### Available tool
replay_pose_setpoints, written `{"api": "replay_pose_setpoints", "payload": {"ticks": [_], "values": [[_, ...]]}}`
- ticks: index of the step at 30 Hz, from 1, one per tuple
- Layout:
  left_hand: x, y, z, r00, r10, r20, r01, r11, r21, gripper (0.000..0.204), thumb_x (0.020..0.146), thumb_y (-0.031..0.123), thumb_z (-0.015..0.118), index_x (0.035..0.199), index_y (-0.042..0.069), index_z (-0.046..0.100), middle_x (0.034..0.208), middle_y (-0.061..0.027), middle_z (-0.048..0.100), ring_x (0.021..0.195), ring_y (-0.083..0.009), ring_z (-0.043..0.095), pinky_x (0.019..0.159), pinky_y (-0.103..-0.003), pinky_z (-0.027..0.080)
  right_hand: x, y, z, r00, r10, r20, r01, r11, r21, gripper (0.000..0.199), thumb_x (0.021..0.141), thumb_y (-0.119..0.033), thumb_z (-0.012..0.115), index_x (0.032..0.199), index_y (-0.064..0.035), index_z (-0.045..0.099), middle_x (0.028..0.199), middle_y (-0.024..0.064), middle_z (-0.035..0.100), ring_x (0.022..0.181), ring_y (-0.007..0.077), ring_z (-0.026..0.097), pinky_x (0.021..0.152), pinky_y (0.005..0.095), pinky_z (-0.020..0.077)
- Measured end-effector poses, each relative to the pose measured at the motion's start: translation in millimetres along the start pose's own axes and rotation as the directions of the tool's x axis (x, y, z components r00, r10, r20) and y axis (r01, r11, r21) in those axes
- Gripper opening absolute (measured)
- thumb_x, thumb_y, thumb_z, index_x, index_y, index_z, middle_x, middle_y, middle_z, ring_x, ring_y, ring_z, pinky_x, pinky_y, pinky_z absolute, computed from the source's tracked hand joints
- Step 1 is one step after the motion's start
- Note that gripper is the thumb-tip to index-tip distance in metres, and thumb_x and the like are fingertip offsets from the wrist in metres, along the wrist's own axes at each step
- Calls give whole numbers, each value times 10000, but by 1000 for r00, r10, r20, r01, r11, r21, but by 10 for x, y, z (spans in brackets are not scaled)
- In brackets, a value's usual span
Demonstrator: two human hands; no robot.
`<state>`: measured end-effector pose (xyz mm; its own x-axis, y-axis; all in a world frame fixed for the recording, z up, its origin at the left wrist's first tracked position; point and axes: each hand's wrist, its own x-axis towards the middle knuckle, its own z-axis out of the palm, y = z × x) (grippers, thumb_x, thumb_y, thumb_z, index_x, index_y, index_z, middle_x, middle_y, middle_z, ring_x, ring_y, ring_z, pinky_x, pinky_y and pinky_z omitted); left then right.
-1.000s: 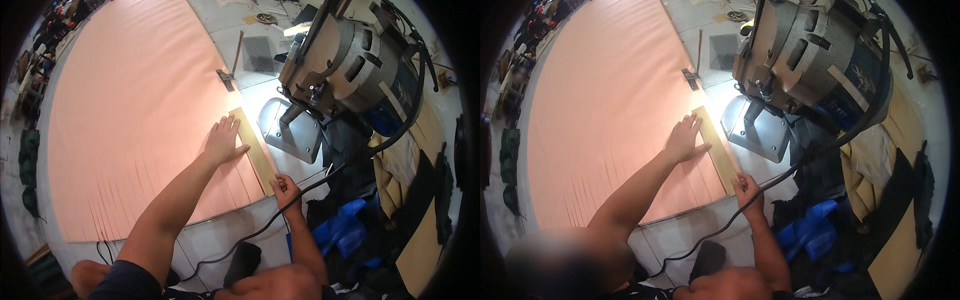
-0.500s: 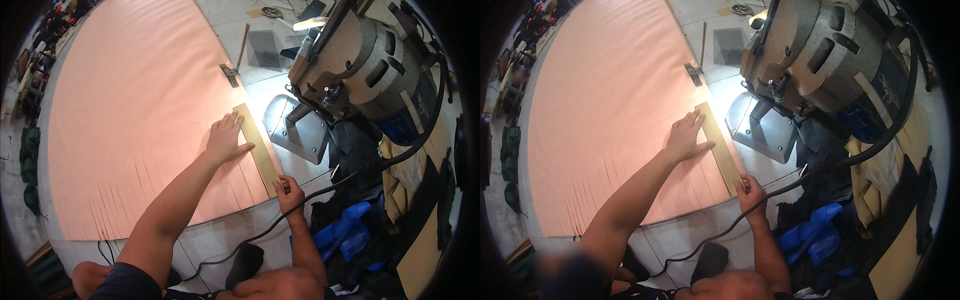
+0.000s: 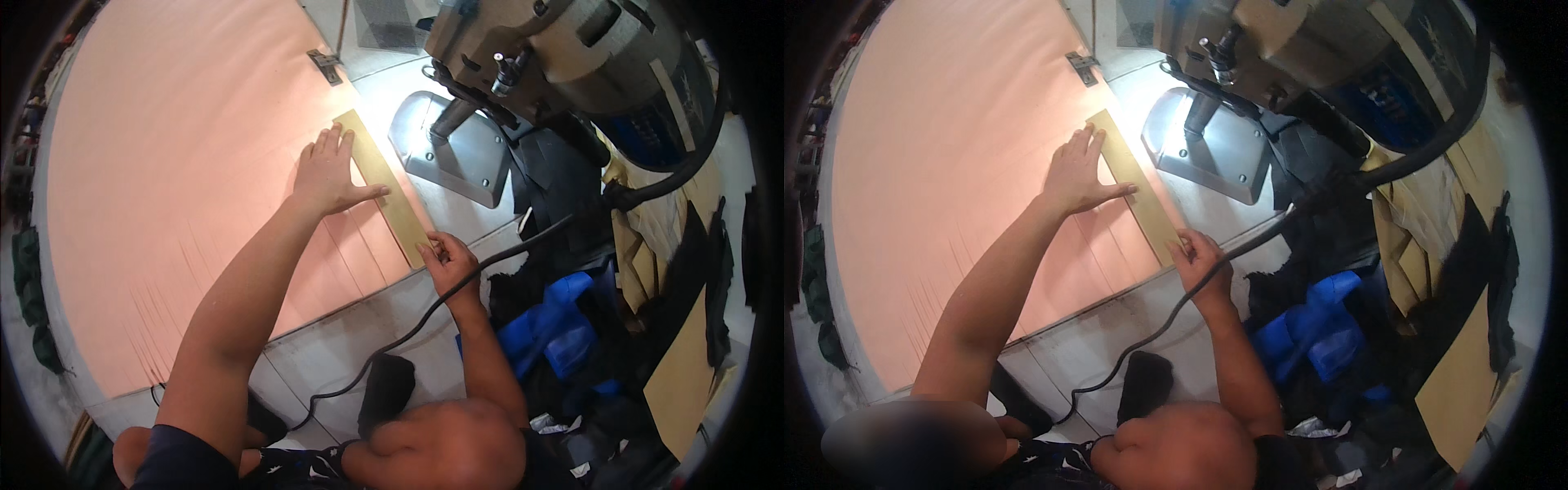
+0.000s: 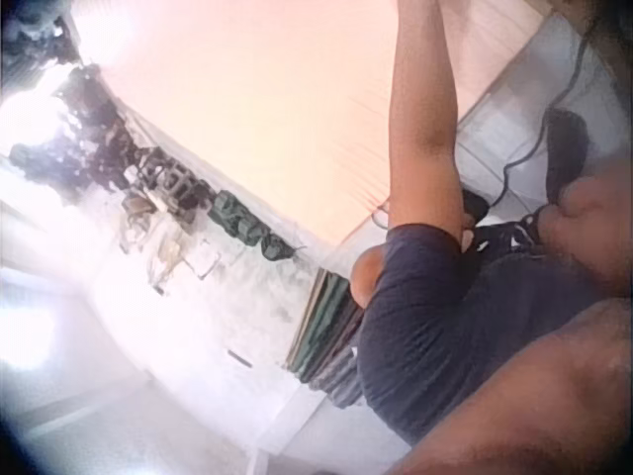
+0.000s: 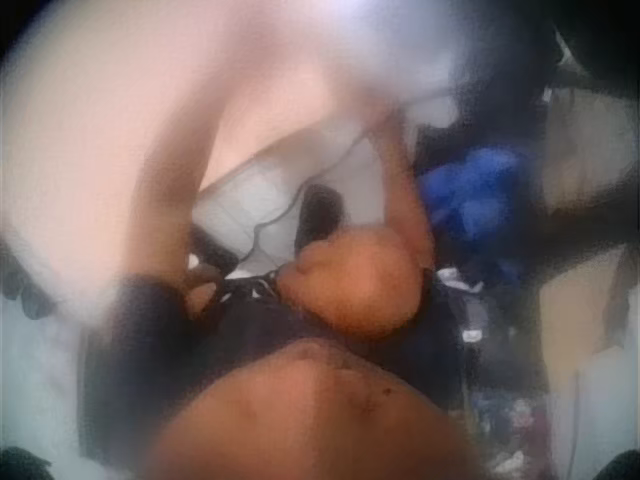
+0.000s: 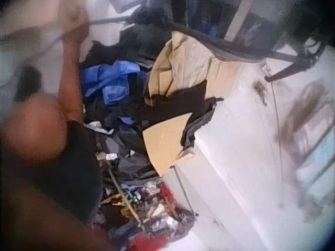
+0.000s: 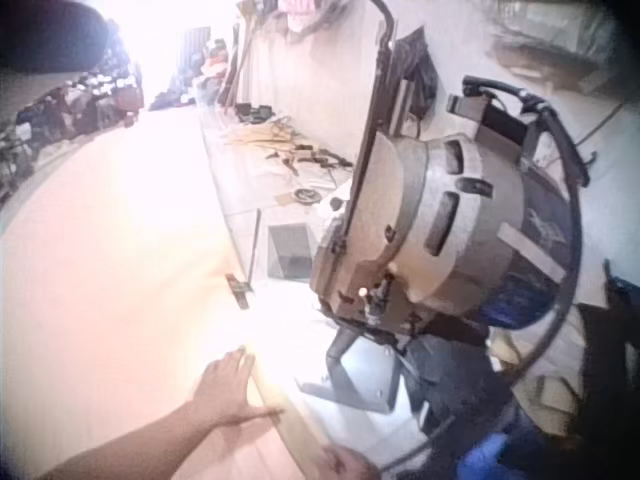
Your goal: The person sits on the floor and uses a ruler and pencil to draw straight lines on a large pink sheet. They then retrieve a router and position it over the marked sheet, preparing to cut along the lines.
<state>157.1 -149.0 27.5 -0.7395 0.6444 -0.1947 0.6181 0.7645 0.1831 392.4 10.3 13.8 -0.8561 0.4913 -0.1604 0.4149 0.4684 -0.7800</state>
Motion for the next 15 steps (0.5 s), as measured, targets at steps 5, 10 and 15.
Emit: {"api": "replay_pose_setpoints", "payload": {"ticks": [5, 10, 15], "values": [[0, 124, -6, 994, -60, 89, 54, 996, 69, 1402, 647, 901, 700, 1616, -4, 245, 1670, -279, 227, 1567, -415, 212, 1263, -518, 227, -27, 34, -5, 999, -49, -16, 50, 998, 32, 269, 915, -246, 763, 1114, -69, 721, 832, 116, 657, 716, 283, 627, 670, 391, 515], [0, 135, -22, 995, -51, 84, 48, 998, 44, 1348, 642, 895, 707, 1646, 118, 254, 1680, -283, 201, 1568, -428, 203, 1261, -540, 220, -26, -25, -26, 1000, -8, 10, 8, 1000, 15, 268, 913, -253, 765, 1106, -73, 721, 844, 121, 664, 737, 300, 644, 674, 399, 521], [20, 176, -61, 993, -47, 110, 33, 991, 127, 1299, 656, 881, 700, 1644, 146, 284, 1673, -297, 210, 1565, -434, 209, 1264, -565, 180, -31, 49, 17, 1000, -27, -5, 26, 998, -53, 290, 908, -270, 767, 1133, -93, 717, 877, 122, 674, 755, 307, 665, 679, 415, 532]]}}
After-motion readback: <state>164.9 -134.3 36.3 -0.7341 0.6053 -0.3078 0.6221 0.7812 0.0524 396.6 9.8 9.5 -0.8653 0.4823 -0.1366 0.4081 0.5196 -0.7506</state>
